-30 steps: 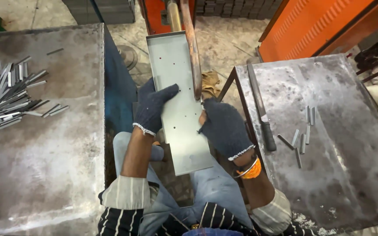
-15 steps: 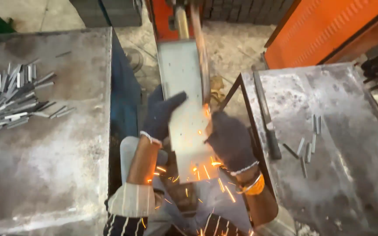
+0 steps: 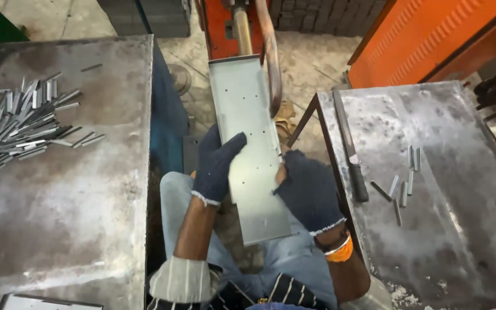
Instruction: The person sits at a workbench holding a painted metal box panel, grinding its edges against a bench grinder with sparks flying, and files the edges with a hand file. They pick up small metal strips from the table and set the panel down on the bench.
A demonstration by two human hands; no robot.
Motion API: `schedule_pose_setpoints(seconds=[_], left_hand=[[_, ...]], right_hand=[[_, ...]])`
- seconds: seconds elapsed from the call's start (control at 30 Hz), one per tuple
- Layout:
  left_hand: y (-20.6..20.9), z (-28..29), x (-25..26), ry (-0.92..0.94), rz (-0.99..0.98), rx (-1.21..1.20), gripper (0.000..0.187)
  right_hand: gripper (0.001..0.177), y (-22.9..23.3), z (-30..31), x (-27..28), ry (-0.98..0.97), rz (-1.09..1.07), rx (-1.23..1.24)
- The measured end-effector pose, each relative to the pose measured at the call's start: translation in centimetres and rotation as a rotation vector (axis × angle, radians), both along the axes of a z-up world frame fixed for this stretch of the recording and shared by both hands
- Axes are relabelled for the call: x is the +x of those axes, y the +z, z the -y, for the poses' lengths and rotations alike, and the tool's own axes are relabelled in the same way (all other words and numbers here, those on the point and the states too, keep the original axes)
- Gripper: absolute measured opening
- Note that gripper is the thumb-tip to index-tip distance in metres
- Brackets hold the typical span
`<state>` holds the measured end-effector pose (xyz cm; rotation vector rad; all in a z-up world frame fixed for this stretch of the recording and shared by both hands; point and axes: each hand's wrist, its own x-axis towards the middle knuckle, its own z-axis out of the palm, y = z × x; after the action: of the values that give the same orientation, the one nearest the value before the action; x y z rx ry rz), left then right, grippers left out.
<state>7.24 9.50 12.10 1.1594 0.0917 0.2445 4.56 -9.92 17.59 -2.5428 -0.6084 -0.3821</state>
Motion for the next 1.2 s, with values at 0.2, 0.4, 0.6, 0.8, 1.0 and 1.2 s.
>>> schedule_pose_setpoints(seconds=[0.2,0.4,0.6,0.8,1.0,1.2], left_hand=[[1.0,-2.4,-5.5,0.138,-0.030,0.057,0.047],[0.7,-5.6,-12.4,0.498,-0.165,0.306,0.062],[-17.0,-12.5,-24.8,0.982,-0.572,0.202,0.041],[-23.6,-17.3,-40.1,1.275,-0.605,0.022,0.039],[-22.5,-22.2,-45.6,1.283,-0.391,-0.069,0.057],[-32.1,-26.1,-46.7,1.561,-1.279,0.468,0.114]], right_hand=[[0.025,0.3,-3.0,-1.7,0.076,-0.075,0.071],[0.028,-5.7,-9.7,-0.9,0.339,-0.009,0.020],[0.022,-9.2,-15.0,-7.6,0.795,-0.306,-0.181],[0.024,-11.9,-16.1,-12.1,1.026,-0.524,-0.085],[0.026,-11.4,-17.3,-12.3,1.021,-0.588,-0.115],[0.025,-11.0,-16.9,-12.4,0.982,-0.593,-0.064]])
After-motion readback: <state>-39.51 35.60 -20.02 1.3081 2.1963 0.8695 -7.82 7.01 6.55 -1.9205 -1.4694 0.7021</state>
